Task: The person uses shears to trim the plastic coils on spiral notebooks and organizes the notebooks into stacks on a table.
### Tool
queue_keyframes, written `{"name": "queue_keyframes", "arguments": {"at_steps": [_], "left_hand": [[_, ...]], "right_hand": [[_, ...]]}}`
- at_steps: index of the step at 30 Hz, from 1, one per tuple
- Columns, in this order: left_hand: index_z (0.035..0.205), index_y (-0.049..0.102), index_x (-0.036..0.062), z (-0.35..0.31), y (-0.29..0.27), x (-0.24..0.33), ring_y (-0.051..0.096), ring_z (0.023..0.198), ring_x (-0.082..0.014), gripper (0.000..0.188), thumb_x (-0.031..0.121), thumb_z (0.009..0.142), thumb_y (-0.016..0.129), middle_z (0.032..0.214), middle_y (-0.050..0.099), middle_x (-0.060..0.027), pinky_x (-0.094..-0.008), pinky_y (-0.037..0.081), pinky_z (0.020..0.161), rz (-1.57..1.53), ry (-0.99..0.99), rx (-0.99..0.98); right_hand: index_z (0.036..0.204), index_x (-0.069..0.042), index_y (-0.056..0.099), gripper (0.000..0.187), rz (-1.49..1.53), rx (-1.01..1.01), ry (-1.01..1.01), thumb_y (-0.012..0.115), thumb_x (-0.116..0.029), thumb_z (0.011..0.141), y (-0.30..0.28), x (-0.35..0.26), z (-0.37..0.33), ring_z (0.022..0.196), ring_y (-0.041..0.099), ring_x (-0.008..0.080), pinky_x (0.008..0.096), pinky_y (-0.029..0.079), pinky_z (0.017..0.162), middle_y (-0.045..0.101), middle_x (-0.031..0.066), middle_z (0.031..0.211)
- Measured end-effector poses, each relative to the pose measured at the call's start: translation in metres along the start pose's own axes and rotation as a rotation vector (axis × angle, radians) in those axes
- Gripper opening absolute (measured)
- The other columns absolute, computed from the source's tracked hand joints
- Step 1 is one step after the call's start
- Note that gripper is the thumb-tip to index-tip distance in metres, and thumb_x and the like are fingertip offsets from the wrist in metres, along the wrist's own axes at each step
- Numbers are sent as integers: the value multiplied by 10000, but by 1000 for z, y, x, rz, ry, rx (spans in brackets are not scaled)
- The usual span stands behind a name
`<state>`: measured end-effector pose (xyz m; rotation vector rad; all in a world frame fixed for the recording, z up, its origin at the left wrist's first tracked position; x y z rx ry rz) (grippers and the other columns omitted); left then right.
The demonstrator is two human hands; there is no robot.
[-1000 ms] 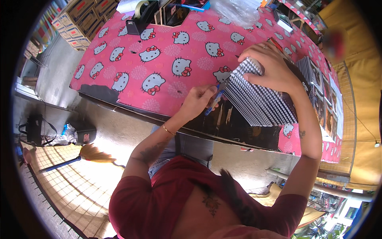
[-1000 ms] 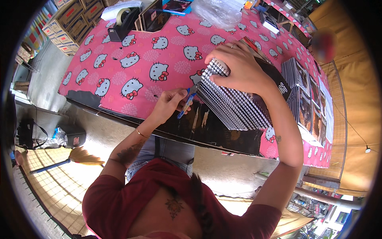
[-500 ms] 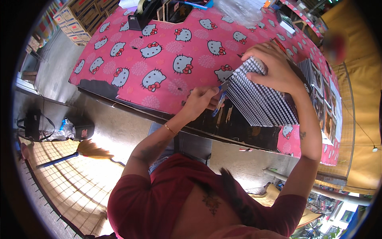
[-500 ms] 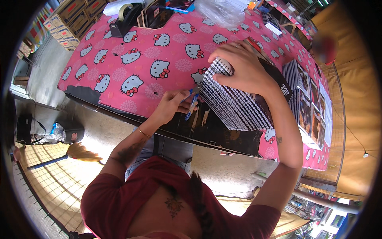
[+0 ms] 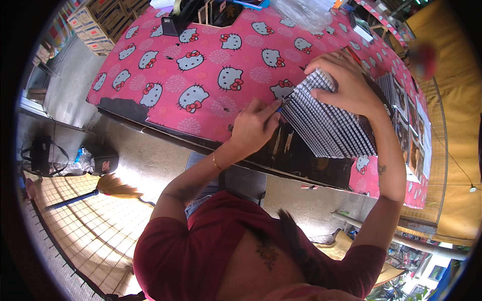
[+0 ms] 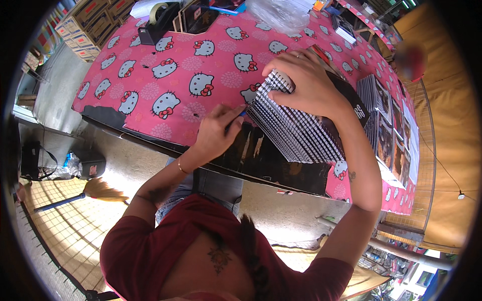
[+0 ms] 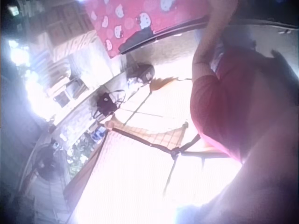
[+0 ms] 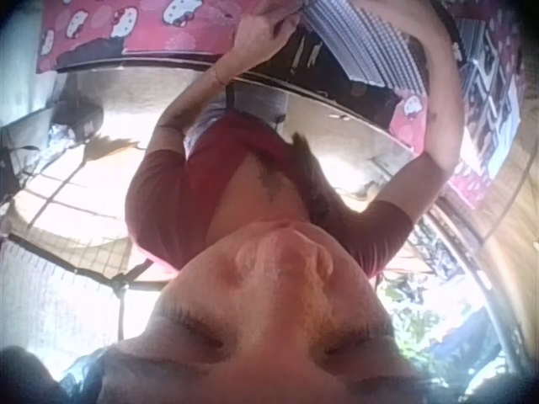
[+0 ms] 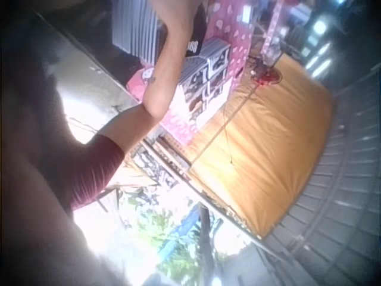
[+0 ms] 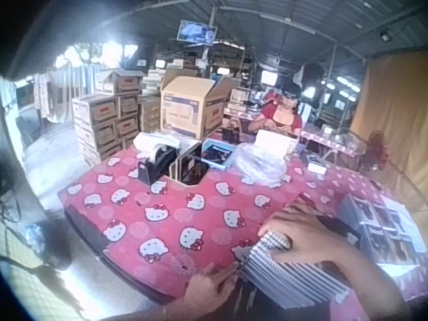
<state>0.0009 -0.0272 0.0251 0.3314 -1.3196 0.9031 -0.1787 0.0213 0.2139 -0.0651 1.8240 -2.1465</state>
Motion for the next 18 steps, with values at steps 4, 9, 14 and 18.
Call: {"name": "queue_keyframes", "arguments": {"at_steps": [4,9,14,18], "left_hand": [[1102,631,-49,-5,7,-21,679,756,-190,374,285,977,521,860,685,-97,-314,566,688,-653,-511,-157],[1095,635,-52,-3,9,-21,695,774,-200,412,322,985,501,885,692,-124,-303,576,717,-632,-502,-131],[1076,642,-49,-3,4,-10,693,753,-200,394,308,986,502,868,690,-125,-308,579,700,-228,-281,-104],[1058,646,-55,-8,8,-15,692,740,-201,380,291,987,504,849,687,-124,-314,581,684,-484,-418,-104]], "right_hand": [[997,-142,637,346,3,-6,2,732,-254,684,1,0,1,1049,560,250,434,327,1020,643,41,1027],[1000,-142,636,342,-2,-11,8,728,-256,690,0,-1,1,1056,558,252,439,326,1024,641,42,1035],[1003,-140,635,344,0,-4,14,726,-256,692,0,-1,0,1060,558,254,444,324,1026,641,45,1038],[1000,-141,636,343,12,-13,21,727,-255,690,0,-1,0,1064,558,254,443,322,1029,643,45,1041]]}}
Point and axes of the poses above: each hand's wrist, its own z-axis towards the middle knuckle, its own y-axis out of the palm, x = y × z, the point moved 3 cm from there along z, towards the middle knuckle
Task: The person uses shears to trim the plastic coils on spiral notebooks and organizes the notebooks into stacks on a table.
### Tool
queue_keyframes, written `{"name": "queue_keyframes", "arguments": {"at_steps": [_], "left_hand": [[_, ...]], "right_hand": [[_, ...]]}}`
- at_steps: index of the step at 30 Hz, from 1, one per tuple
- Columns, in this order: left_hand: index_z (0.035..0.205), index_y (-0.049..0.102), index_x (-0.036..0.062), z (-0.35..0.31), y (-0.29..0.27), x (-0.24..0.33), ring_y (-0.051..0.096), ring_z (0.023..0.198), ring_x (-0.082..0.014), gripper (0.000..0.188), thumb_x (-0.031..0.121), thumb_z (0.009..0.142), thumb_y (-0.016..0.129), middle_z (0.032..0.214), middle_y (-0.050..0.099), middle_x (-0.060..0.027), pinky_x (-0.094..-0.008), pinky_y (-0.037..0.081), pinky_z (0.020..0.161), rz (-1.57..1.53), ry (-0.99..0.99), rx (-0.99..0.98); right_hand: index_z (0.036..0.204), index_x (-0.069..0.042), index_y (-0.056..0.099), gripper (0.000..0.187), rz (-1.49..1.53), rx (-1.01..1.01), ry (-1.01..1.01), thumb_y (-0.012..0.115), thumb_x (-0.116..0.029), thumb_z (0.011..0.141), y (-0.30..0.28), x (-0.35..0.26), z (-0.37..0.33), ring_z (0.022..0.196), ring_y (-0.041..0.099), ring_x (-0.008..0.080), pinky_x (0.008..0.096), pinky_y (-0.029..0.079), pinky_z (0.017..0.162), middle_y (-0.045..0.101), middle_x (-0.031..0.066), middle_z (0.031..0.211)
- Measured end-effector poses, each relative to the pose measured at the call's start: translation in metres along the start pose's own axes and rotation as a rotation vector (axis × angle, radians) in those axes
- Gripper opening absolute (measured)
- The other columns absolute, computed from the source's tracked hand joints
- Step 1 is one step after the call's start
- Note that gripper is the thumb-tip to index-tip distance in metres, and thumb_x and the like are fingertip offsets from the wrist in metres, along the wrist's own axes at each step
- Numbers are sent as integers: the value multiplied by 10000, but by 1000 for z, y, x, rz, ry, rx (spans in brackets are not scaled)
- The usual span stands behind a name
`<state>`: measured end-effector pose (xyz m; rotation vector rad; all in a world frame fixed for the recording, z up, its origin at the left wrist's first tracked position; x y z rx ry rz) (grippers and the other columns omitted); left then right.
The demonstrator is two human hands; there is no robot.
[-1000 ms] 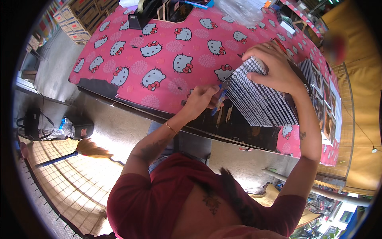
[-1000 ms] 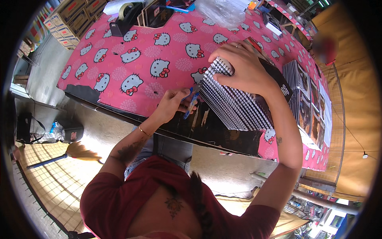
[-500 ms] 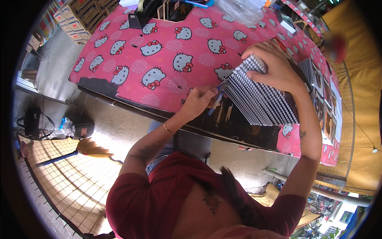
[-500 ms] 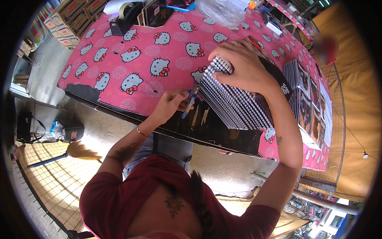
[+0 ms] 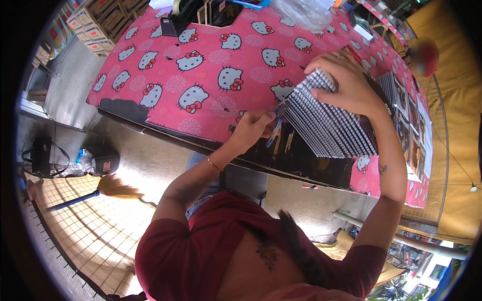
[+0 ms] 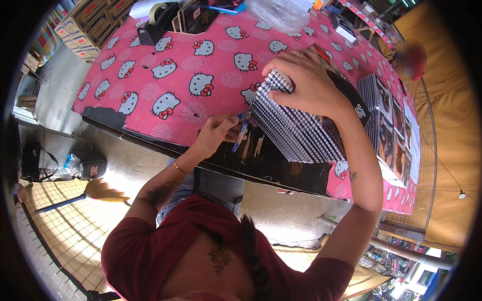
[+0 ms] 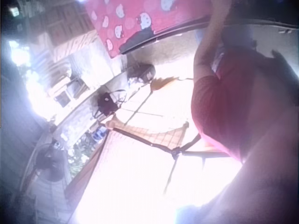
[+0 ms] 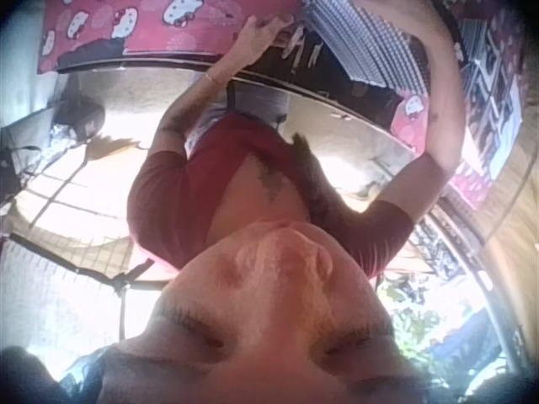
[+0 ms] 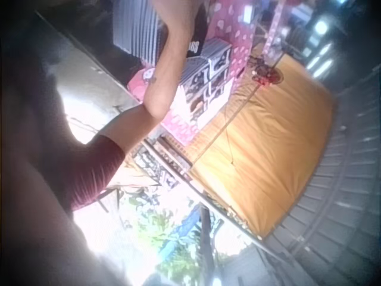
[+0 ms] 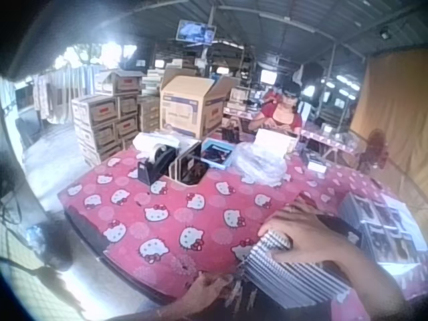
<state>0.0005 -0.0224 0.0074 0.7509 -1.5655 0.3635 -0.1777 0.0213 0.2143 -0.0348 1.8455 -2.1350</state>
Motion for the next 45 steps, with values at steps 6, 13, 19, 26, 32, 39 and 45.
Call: {"name": "queue_keyframes", "arguments": {"at_steps": [6,13,19,26,32,39,45], "left_hand": [[1057,629,-67,4,3,-12,677,685,-187,339,242,980,513,806,668,-109,-306,562,633,-216,-98,19],[1084,629,-33,-5,7,5,688,713,-195,319,248,967,532,780,660,-114,-322,541,636,660,595,220],[1026,644,-37,6,2,-16,654,659,-206,286,222,971,536,876,692,-115,-333,523,587,-286,-196,36],[980,630,-85,-2,1,12,704,741,-238,350,255,960,548,862,679,-156,-321,581,634,781,480,246],[995,629,-92,6,-2,-13,680,675,-222,348,244,960,544,856,668,-143,-321,576,606,-302,-234,44],[1054,618,-64,-9,10,11,663,624,-217,326,235,957,528,845,659,-125,-348,545,599,1055,719,362],[982,646,-70,9,-7,-18,685,674,-196,338,243,974,519,824,675,-125,-299,563,590,-115,-185,63]], "right_hand": [[1002,-143,636,346,-7,-4,-1,729,-255,688,0,0,0,1071,555,255,443,322,1030,643,46,1048],[1007,-144,634,350,-12,-3,5,729,-260,691,0,1,0,1061,554,261,446,324,1027,638,48,1040],[1009,-143,634,351,-8,-2,-2,728,-259,691,0,1,-1,1047,555,256,438,323,1026,636,49,1035],[1009,-141,638,353,-14,3,-1,726,-254,686,0,2,-1,1059,554,253,438,318,1037,638,48,1040],[1003,-142,640,346,1,9,-2,724,-253,687,1,1,-1,1071,551,258,440,314,1043,641,52,1032],[1008,-141,640,345,-10,-2,-1,721,-250,691,0,0,0,1071,553,255,436,308,1045,642,46,1036],[1012,-142,636,344,-29,5,-12,719,-255,698,0,-1,-1,1066,556,256,440,308,1040,641,38,1028]]}}
Point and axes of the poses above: each hand's wrist, its own z-axis towards the middle knuckle, its own y-axis out of the palm, x = y × z, the point moved 3 cm from there along z, towards the middle knuckle
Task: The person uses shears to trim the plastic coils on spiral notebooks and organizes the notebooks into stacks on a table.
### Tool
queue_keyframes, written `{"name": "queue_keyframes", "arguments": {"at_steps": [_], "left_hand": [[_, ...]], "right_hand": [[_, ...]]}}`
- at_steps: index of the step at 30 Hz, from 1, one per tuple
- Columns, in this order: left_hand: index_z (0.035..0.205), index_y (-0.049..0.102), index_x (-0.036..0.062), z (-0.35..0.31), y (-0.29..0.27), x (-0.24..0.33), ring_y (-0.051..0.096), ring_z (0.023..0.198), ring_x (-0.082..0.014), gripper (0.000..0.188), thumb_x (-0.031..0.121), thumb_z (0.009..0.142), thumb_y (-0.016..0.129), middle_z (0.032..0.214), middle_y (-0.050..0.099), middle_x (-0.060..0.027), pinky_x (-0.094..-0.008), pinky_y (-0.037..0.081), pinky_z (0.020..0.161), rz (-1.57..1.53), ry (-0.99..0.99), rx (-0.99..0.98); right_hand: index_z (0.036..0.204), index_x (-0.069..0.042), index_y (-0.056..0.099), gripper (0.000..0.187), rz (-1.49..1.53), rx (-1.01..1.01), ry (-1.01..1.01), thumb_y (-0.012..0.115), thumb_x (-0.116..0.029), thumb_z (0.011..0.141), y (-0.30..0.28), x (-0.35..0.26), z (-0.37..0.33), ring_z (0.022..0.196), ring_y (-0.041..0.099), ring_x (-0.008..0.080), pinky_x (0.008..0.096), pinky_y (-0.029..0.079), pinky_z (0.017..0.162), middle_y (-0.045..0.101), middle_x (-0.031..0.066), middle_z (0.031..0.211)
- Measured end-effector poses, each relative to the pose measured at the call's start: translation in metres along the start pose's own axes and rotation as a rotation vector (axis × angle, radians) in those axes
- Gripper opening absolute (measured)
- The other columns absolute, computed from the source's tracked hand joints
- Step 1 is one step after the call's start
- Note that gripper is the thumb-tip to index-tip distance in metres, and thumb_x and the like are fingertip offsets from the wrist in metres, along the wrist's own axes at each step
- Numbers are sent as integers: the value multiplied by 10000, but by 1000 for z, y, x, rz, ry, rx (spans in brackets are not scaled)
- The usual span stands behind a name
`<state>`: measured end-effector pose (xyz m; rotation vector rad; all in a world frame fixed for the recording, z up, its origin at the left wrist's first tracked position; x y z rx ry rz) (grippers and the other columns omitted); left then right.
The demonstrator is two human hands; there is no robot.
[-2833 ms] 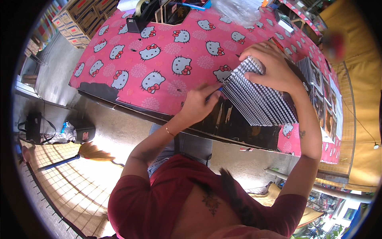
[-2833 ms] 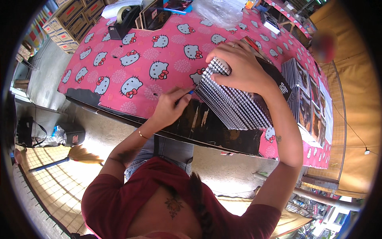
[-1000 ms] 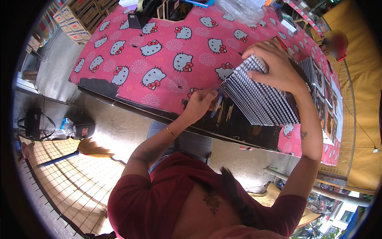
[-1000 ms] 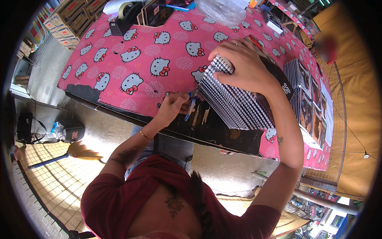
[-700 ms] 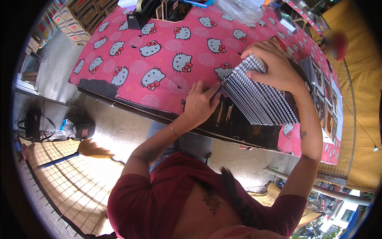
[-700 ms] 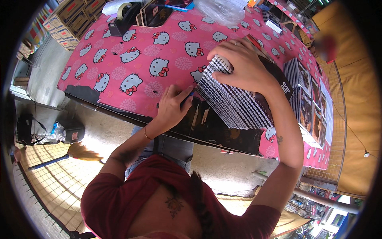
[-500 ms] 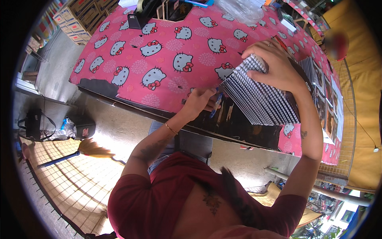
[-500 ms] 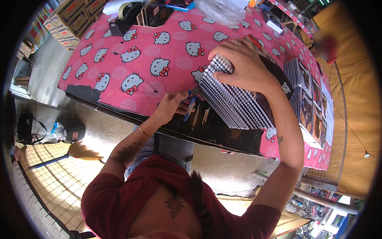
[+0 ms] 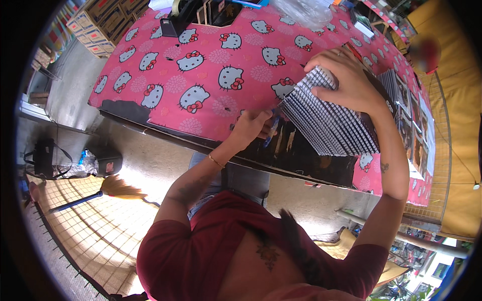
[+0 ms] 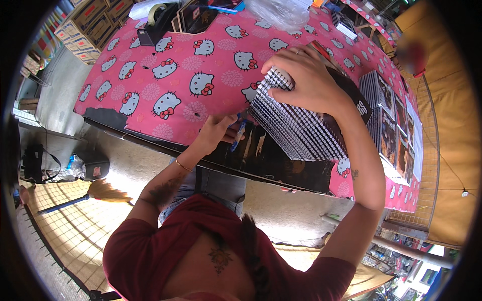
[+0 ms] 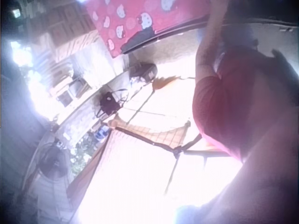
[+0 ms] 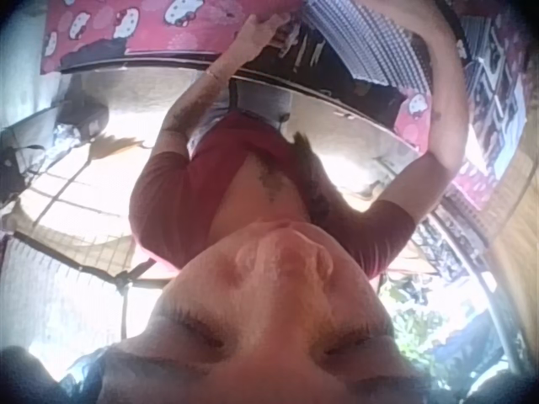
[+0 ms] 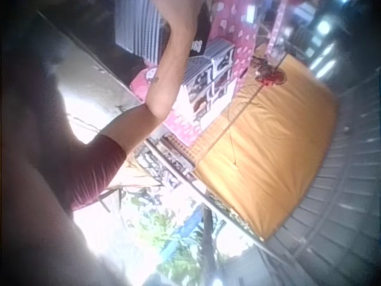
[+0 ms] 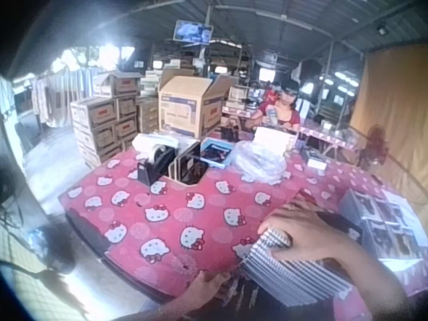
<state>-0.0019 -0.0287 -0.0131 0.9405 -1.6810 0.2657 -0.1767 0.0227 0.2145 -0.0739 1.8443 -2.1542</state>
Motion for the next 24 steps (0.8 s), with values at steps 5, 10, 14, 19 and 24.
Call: {"name": "queue_keyframes", "arguments": {"at_steps": [5,10,14,19,24], "left_hand": [[958,641,-64,1,-3,2,684,677,-202,333,250,961,531,831,677,-140,-322,568,583,189,69,-2],[957,635,-57,-10,1,31,690,709,-234,306,226,941,521,836,665,-158,-358,580,613,535,136,-58],[998,615,-75,-4,-4,11,687,713,-248,344,245,931,506,844,664,-167,-358,582,628,-107,-133,-41],[1003,613,-81,3,-3,2,675,682,-240,364,255,936,492,851,662,-172,-350,572,618,-98,-132,-29],[973,619,-82,1,0,10,673,652,-237,361,244,952,466,828,668,-163,-346,547,575,481,235,20]], "right_hand": [[1009,-135,628,336,11,5,-23,712,-262,709,1,-1,1,1065,558,254,438,305,1041,636,31,998],[1003,-126,621,321,-10,-2,-21,701,-261,724,1,2,-1,1068,562,243,441,299,1046,633,33,989],[1016,-125,618,325,3,9,-44,694,-260,730,1,2,-1,1076,561,242,444,298,1048,630,37,1004],[1023,-124,613,324,-16,14,-56,689,-259,738,2,4,-1,1094,555,246,445,295,1053,626,39,1018],[1031,-123,633,376,-22,39,-77,731,-197,675,4,6,-2,1044,530,244,399,347,1005,624,26,1046]]}}
Point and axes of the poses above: each hand's wrist, its own z-axis towards the middle knuckle, its own y-axis out of the palm, x = y × z, the point moved 3 cm from there along z, towards the middle knuckle
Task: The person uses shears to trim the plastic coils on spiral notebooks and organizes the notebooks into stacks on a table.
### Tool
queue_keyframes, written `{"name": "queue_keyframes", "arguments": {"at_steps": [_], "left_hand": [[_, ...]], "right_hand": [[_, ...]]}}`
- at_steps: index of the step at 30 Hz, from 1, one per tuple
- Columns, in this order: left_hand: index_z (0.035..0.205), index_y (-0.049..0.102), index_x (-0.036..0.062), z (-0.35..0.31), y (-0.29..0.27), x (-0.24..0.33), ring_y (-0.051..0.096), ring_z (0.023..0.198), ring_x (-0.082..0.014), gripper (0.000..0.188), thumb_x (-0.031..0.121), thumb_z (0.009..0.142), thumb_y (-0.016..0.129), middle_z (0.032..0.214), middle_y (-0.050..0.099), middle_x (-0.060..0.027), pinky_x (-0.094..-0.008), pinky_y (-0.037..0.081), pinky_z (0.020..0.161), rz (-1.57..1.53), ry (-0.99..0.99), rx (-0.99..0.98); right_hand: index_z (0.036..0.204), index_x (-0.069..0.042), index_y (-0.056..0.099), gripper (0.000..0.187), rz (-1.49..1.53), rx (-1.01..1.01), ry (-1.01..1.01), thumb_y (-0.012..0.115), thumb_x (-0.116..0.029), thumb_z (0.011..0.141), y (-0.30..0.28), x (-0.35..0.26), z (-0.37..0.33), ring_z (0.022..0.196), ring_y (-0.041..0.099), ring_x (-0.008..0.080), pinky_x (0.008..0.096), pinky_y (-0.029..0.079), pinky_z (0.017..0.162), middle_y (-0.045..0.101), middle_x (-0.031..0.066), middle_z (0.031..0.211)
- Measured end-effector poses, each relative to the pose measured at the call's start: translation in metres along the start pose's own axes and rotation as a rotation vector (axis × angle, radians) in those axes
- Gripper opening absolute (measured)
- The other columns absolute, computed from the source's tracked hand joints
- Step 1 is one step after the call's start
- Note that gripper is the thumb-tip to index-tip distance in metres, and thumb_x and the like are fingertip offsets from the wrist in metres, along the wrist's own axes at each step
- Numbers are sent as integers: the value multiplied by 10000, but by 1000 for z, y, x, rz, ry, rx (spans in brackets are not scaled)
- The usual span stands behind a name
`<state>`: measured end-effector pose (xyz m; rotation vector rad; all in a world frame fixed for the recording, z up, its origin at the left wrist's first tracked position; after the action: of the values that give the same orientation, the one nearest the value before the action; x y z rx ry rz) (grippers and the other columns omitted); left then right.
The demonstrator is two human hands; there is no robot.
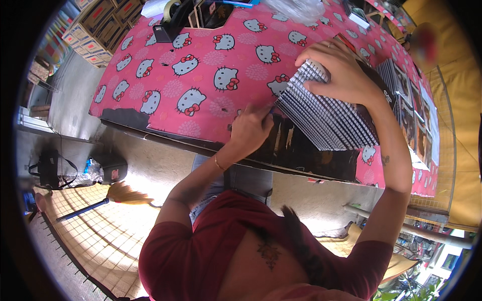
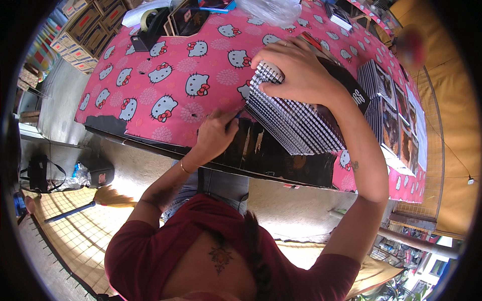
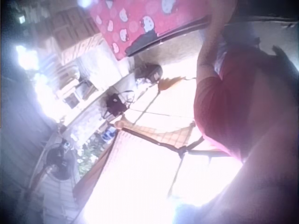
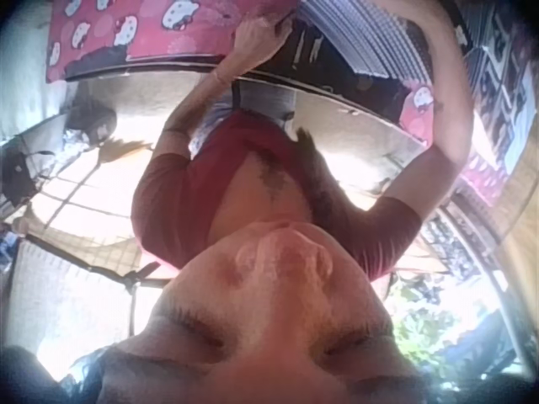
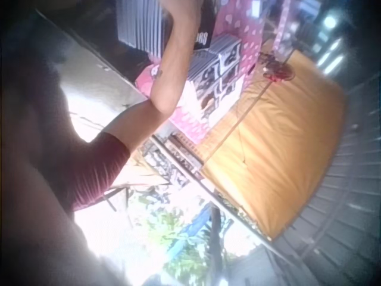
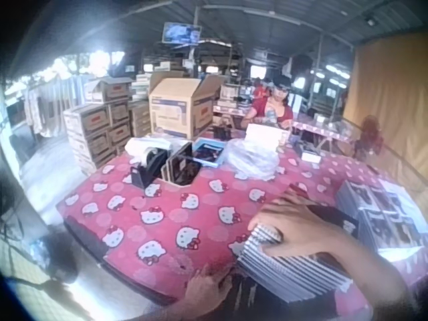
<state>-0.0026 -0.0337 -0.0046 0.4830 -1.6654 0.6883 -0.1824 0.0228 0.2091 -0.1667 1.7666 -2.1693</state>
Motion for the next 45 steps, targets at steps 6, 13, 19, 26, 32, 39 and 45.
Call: {"name": "queue_keyframes", "arguments": {"at_steps": [6,13,19,26,32,39,45], "left_hand": [[982,617,-82,3,-6,4,706,705,-256,359,237,956,456,814,675,-156,-350,559,566,-164,-136,-50],[993,609,-72,6,-1,-12,713,736,-283,348,242,956,463,812,665,-176,-369,569,582,-476,-349,-96],[1047,619,-31,8,-4,5,708,733,-305,339,258,963,463,820,650,-201,-393,552,585,344,-9,-102],[1025,602,-61,5,-10,-3,708,738,-284,343,245,957,464,835,657,-169,-362,583,609,-385,-372,-174],[1018,582,-74,9,-8,-11,705,726,-269,348,244,960,453,816,654,-164,-357,595,617,-401,-340,-173],[990,578,-83,10,-6,-7,692,688,-254,344,232,965,443,816,650,-160,-357,595,596,-396,-342,-139],[1021,558,-91,9,-9,2,689,697,-262,353,235,968,433,830,636,-174,-359,593,583,-360,-359,-222]], "right_hand": [[1026,-119,631,375,-14,-6,11,726,-186,669,-1,0,-1,1034,531,247,393,348,997,623,29,1043],[1036,-115,624,371,4,-15,8,717,-203,688,-2,-1,-1,1053,533,254,409,341,1009,617,34,1033],[1034,-117,622,353,3,-13,5,708,-207,703,1,1,-1,1067,536,250,412,338,1015,615,34,1028],[1025,-121,622,328,11,-13,26,694,-222,722,1,2,-1,1096,559,242,446,300,1056,630,30,1002],[1023,-118,615,342,-9,12,-14,688,-226,707,2,4,-2,1040,541,236,413,329,1011,609,27,984],[1024,-125,615,344,3,0,2,699,-236,709,1,4,-2,1051,536,240,423,318,1027,609,23,983],[1019,-126,614,342,2,0,8,706,-240,710,2,3,-2,1057,535,237,437,299,1045,607,20,979]]}}
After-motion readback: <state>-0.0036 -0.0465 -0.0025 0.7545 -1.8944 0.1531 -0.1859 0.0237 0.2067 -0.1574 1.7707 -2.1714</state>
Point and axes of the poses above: each hand's wrist, its own z-axis towards the middle knuckle, its own y-axis out of the palm, x = y × z, the point moved 3 cm from there along z, towards the middle knuckle
